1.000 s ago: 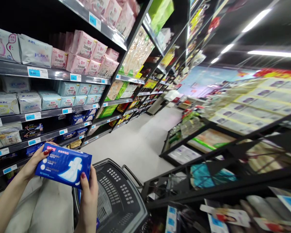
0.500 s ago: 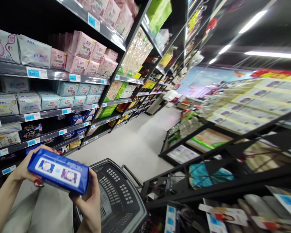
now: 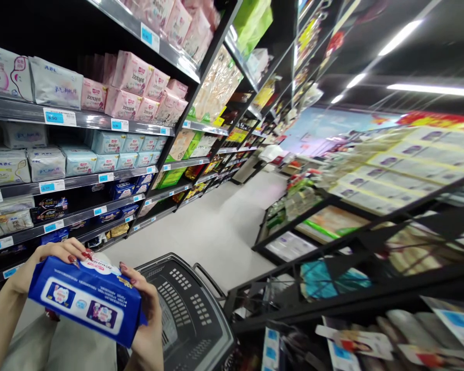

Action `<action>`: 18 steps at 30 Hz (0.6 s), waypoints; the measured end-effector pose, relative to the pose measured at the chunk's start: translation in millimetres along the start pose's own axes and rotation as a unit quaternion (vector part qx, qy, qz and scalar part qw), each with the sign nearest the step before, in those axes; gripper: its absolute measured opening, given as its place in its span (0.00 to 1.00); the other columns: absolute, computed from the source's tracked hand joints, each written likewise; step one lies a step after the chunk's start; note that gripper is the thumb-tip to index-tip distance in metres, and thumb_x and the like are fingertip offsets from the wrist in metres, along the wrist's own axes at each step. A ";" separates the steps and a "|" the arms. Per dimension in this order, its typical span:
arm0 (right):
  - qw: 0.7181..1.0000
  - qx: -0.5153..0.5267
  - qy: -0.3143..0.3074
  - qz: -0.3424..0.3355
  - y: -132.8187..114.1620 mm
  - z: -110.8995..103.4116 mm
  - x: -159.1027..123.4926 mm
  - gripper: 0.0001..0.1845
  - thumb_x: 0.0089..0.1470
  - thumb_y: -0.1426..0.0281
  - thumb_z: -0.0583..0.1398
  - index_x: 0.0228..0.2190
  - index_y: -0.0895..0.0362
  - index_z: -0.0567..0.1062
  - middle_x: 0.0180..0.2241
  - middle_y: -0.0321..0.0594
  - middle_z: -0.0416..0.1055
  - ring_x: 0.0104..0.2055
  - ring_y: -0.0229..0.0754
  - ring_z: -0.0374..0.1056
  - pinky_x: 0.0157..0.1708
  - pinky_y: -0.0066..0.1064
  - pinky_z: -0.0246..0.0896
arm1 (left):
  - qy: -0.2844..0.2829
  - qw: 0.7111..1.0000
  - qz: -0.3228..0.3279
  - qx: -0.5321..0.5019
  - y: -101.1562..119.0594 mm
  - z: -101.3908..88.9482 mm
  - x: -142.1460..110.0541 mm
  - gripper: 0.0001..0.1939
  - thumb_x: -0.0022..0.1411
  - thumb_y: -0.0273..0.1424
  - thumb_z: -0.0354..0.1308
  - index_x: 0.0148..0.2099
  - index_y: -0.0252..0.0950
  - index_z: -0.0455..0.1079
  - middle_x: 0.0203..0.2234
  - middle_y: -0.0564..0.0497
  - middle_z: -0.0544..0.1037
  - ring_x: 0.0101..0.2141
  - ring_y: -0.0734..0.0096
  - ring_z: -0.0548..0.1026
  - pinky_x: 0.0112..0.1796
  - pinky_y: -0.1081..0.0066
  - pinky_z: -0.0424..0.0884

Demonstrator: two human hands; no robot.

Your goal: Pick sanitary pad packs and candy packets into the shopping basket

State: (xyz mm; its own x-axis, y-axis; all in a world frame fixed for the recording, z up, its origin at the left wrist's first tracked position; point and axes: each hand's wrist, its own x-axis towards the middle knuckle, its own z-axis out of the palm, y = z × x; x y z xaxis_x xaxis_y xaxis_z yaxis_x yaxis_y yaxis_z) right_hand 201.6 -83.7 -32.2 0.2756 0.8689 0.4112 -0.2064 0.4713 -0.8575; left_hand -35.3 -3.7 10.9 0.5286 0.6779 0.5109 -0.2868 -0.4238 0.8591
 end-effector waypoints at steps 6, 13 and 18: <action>0.990 -0.002 0.070 0.125 -6.1 16.1 6.0 0.37 0.35 0.59 0.76 0.48 0.51 0.75 0.48 0.47 0.76 0.51 0.58 0.71 0.49 0.48 0.69 | 0.100 0.985 -0.117 -0.074 -1.7 7.0 4.8 0.37 0.45 0.47 0.73 0.56 0.41 0.70 0.52 0.43 0.76 0.51 0.46 0.74 0.50 0.60 0.70; 0.971 -0.034 0.099 0.213 3.9 19.3 16.7 0.34 0.40 0.51 0.72 0.46 0.54 0.74 0.44 0.44 0.77 0.47 0.54 0.72 0.47 0.41 0.69 | 0.232 0.933 -0.261 -0.087 -9.1 18.2 17.6 0.28 0.51 0.53 0.65 0.43 0.34 0.74 0.35 0.46 0.82 0.37 0.57 0.78 0.37 0.70 0.72; 0.967 -0.039 0.098 0.231 -0.8 24.0 16.3 0.34 0.40 0.50 0.72 0.45 0.54 0.73 0.44 0.43 0.77 0.48 0.52 0.70 0.49 0.39 0.66 | 0.240 0.922 -0.288 -0.093 -7.7 20.0 18.0 0.29 0.48 0.55 0.66 0.40 0.34 0.73 0.30 0.48 0.82 0.33 0.59 0.78 0.34 0.71 0.70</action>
State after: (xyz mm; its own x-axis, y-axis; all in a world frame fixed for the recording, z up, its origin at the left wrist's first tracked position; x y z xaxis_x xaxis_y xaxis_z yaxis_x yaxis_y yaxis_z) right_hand 183.8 -66.3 -17.4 0.3461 0.9347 -0.0812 -0.2800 0.0203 -0.9598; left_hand -7.6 -0.3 12.9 0.2336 0.9654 -0.1161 -0.2252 0.1699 0.9594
